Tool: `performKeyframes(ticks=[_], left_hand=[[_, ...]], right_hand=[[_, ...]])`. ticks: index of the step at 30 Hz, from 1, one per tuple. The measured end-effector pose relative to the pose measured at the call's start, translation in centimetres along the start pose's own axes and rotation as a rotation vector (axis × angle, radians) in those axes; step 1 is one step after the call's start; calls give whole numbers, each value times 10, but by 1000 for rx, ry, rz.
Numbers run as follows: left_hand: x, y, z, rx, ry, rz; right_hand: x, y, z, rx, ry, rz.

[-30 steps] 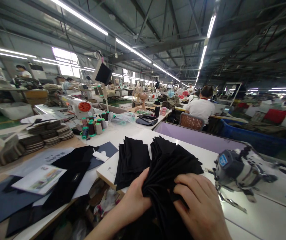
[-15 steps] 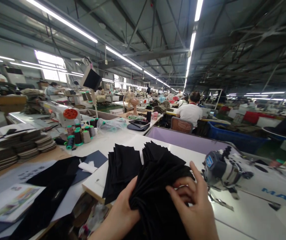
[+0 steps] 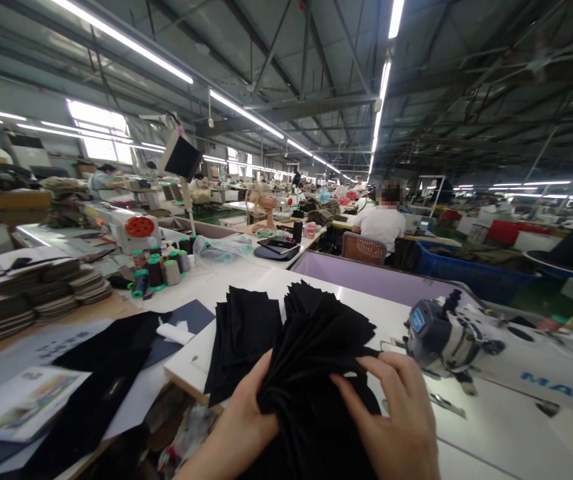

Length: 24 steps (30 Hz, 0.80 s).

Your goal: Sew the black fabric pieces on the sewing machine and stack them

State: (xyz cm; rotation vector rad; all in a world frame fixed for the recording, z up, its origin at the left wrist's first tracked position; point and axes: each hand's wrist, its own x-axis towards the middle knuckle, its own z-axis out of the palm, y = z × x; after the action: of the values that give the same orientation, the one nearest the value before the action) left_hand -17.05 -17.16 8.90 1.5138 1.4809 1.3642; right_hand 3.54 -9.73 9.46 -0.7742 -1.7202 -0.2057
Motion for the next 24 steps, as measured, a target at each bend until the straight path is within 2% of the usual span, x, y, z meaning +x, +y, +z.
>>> performKeyframes(ticks=[3,5,8,10,12,14,18,24], left_hand=[[1,0,-1,2,29,-2],[2,0,-2,1,44,4],[3,1,-3,-7,40,17],[2,1,-3,7,28,19],[0,2,-3,28,18,21],[-2,3,-3,49,12,17],[-4,3,-3,35,-1,3],[-4,4,-3,11,6,2]], right_hand=[[7,2,-8,34,-40,-95],[7,0,-12,241,-161,-62],[1,-9,-13,614,-347,176],[-1,-14,-10,705,-333,397],[0,-16,-6,627,-244,507],[4,-12,-4,477,-186,427],[14,0,-5,233,-228,151],[22,3,-17,97,-212,-33]])
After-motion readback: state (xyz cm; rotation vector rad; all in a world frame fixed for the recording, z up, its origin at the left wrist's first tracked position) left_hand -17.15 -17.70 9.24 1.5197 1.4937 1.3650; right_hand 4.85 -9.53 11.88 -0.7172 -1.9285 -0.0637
